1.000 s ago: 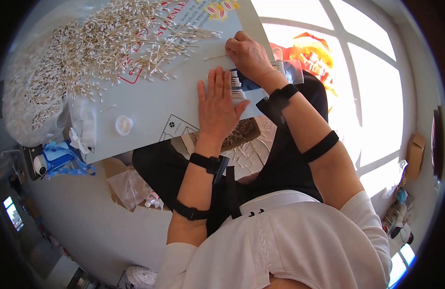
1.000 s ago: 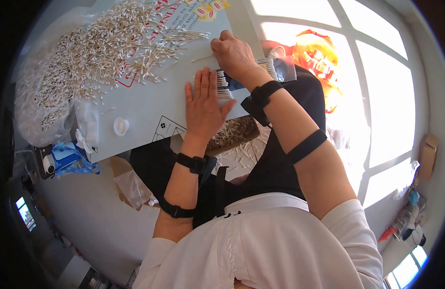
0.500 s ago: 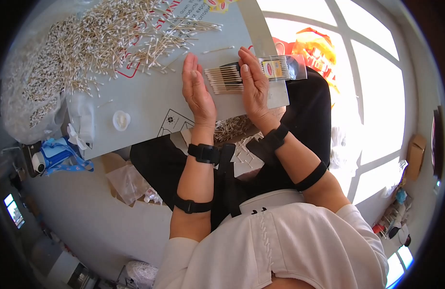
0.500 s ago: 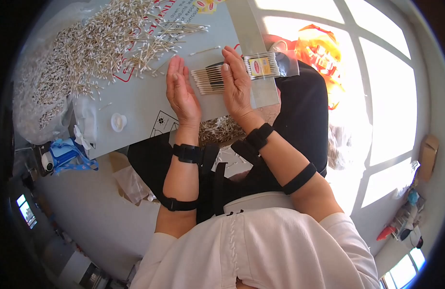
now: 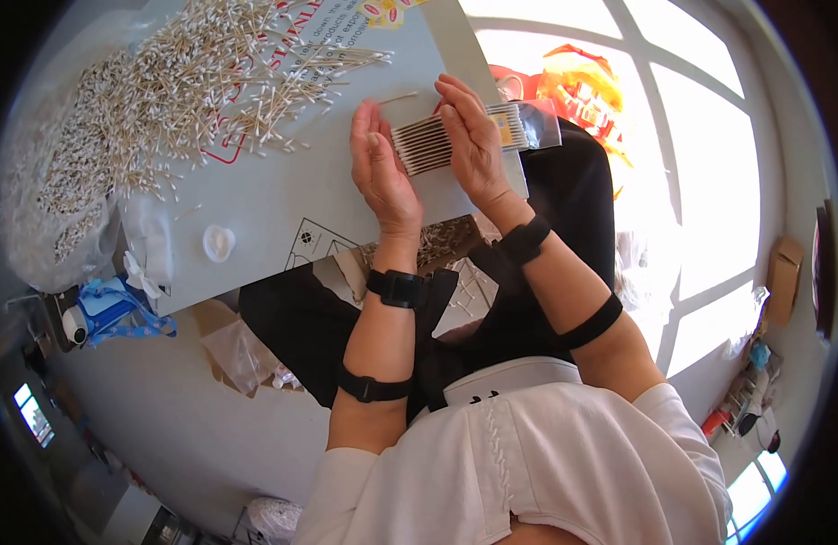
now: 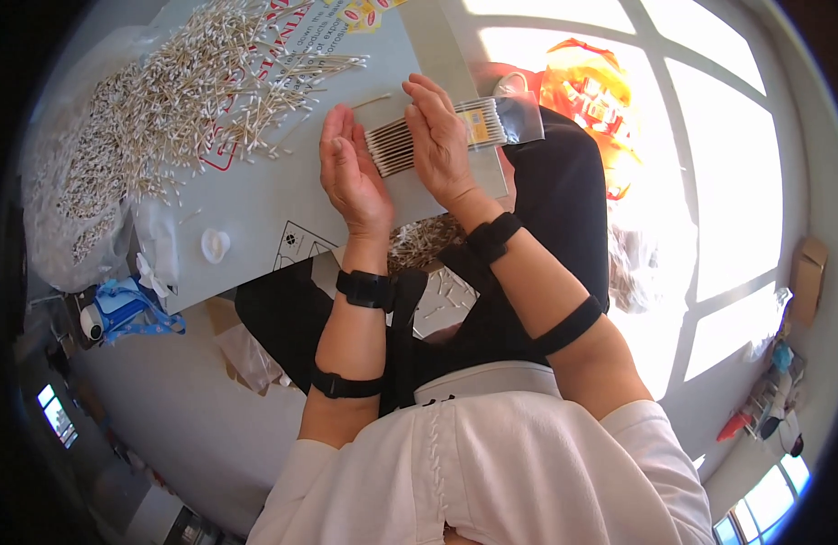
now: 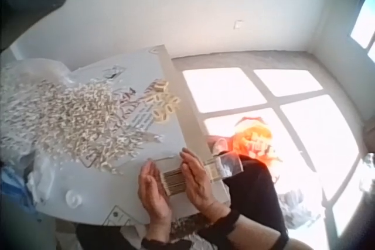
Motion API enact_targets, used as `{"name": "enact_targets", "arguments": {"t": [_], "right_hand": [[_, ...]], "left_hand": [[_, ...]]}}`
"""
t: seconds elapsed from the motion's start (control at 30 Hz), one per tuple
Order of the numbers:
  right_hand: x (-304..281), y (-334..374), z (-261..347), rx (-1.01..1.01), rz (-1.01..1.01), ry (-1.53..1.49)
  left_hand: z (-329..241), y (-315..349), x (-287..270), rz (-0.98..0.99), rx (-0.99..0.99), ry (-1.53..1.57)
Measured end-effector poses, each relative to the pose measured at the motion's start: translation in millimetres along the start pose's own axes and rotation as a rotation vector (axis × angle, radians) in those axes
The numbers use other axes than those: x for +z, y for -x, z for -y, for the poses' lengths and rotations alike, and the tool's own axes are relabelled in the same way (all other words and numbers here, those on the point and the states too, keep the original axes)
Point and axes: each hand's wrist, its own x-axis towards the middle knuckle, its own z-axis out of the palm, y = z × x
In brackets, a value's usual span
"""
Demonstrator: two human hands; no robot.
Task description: The recorder is manually picking up cotton swabs and placing them into transparent plastic packaging at a low workstation.
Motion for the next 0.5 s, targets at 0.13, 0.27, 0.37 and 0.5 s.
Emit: {"name": "enact_targets", "arguments": {"t": [0.13, 0.27, 0.37, 0.5], "right_hand": [[-40, -14, 27, -0.033, 0.345, 0.255], [-62, -17, 16, -0.397, 0.619, 0.772], [-62, -13, 7, -0.468, 0.670, 0.816], [-60, -2, -5, -0.494, 0.636, 0.801]], "left_hand": [[-17, 0, -25, 0.178, 0.204, -0.595], [-25, 11, -24, 0.575, 0.390, -1.475], [-21, 15, -24, 0.619, 0.351, -1.541], [-19, 17, -23, 0.653, 0.332, -1.567]]}}
